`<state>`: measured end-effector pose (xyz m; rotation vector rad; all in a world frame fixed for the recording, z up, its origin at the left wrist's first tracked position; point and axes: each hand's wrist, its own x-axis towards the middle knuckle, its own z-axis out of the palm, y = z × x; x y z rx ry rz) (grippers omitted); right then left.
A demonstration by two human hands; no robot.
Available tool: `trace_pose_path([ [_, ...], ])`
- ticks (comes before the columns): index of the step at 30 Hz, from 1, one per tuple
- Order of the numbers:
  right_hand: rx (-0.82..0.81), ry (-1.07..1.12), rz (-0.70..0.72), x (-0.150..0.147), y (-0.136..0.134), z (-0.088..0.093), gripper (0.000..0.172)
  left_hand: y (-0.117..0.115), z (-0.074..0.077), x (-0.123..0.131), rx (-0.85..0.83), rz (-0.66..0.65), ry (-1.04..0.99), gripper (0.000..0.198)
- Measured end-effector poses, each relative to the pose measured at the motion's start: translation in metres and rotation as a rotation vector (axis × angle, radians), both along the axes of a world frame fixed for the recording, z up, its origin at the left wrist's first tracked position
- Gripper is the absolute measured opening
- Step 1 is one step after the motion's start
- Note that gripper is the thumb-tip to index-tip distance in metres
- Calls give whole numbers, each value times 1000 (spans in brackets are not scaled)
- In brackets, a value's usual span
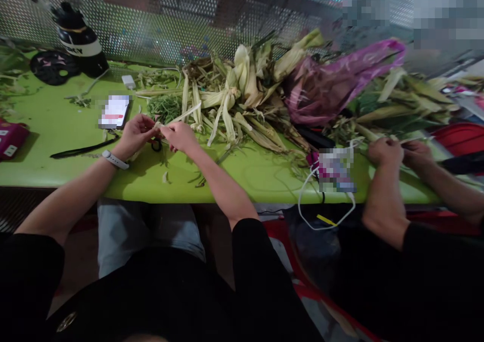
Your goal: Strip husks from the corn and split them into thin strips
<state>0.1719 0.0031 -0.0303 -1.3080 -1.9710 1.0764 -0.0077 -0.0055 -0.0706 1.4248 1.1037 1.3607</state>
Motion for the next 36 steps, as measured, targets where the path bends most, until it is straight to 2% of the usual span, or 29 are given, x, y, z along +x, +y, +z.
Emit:
trace_pose_path([
  [5, 278, -110, -31, 1, 5, -4, 37, -1, -1, 3, -10, 18, 3, 32],
  [12, 452, -164, -26, -4, 7, -13, 34, 3, -4, 2, 28, 16, 1, 36],
  [16, 414, -138, -4, -6, 8, -15, 35, 3, -4, 3, 67, 38, 4, 37],
  [19, 363, -78, 39, -5, 9, -17, 31, 1, -3, 4, 68, 5, 19, 33],
  [26, 359, -80, -12, -2, 11, -22, 21, 1, -1, 2, 62, -13, 61, 32],
  [30, 382, -1, -28, -3, 9, -23, 18, -1, 0, 1, 81, -44, 82, 32],
  [33, 318, 92, -34, -4, 6, -22, 18, -4, 4, 1, 84, -51, 73, 29],
  [36, 184, 156, -5, -4, 4, -21, 18, -6, 9, 2, 62, -38, 68, 29],
])
